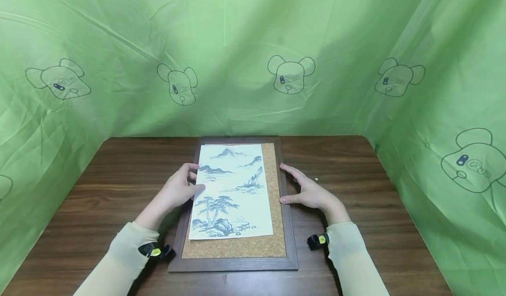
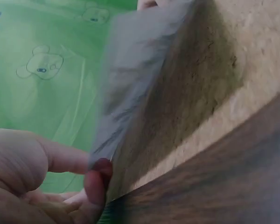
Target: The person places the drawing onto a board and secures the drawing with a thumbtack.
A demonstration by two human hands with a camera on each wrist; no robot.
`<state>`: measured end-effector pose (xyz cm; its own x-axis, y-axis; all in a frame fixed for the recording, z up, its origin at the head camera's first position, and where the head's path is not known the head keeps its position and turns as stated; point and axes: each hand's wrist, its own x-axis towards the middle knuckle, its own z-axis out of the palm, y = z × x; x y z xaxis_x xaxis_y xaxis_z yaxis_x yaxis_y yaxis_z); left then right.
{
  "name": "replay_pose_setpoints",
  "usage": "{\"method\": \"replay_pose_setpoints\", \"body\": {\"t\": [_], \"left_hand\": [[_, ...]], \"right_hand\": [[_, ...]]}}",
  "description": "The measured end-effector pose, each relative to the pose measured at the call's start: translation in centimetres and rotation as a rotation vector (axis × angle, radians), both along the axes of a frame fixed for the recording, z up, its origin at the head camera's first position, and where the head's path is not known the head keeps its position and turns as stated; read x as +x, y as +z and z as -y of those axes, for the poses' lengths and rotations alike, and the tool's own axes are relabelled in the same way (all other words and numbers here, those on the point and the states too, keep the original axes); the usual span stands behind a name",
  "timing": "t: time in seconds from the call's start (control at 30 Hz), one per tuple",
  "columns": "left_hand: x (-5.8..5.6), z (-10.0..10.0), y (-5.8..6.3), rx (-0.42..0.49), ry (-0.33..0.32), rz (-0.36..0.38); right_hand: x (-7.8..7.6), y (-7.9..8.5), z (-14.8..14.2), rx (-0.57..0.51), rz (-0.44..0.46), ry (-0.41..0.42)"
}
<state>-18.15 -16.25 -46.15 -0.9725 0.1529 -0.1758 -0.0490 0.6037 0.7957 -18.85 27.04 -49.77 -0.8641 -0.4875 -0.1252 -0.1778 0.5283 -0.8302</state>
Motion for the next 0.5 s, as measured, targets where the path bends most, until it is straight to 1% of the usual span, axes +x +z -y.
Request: {"method": "replay_pose_setpoints", "body": {"t": [0.1,0.2,0.5], "left_hand": [[0.10,-0.33,-0.09,0.005,-0.053,0.025],[0.22,-0.57,-0.11,0.017,-0.089,0.033],[0.14,-0.52,-0.25,0.023,-0.113,0.040]], "right_hand": [[0.03,0.00,0.03,-0.010,0.004,-0.004],[0.02,0.09,0.08,-0.010,0.000,-0.007],[0.01,0.13,0.08,-0.016,-0.002,0.004]]}}
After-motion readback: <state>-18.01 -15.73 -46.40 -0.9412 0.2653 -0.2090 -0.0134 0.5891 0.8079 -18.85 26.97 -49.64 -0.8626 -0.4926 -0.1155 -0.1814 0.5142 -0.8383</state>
